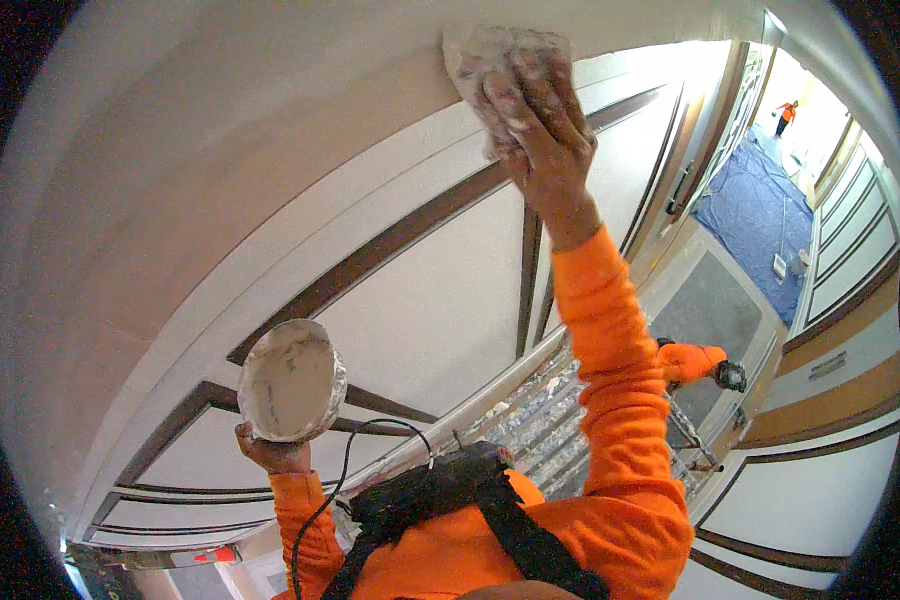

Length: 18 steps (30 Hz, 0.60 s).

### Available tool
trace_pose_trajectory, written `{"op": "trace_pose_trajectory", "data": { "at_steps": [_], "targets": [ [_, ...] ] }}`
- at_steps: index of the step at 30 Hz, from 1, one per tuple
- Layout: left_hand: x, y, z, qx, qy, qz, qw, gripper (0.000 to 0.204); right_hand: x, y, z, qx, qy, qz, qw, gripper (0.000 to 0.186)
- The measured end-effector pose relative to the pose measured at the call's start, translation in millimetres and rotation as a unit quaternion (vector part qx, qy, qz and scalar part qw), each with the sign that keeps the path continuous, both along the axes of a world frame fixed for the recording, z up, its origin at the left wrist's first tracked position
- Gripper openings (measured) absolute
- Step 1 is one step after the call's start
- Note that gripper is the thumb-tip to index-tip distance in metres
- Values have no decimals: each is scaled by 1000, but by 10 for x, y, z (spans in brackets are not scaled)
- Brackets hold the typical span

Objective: The person applies joint compound to a ceiling and wall joint using a putty knife and a mud pan while standing on scaffolding.

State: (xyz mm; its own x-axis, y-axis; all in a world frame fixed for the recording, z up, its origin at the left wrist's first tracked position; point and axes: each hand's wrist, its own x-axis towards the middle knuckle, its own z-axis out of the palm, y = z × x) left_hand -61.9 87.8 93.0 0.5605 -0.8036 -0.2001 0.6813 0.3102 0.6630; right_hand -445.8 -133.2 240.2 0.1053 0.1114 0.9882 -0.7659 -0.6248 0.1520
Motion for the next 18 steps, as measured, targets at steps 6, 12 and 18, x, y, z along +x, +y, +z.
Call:
{"op": "trace_pose_trajectory", "data": {
  "at_steps": [6, 12, 18],
  "targets": [
    [-107, -35, 123, -12, 8, -12, 1000, 63, -208, 30, -657, 57, -121, -36, 990, 39],
    [-51, -102, 117, 20, -50, -9, 999, 66, 244, 310, 91, 172, -299, 52, 937, 56],
    [-28, -167, 93, -12, 0, -56, 998, 69, 730, 371, 230, 104, -264, 23, 959, 66]
  ]
}}
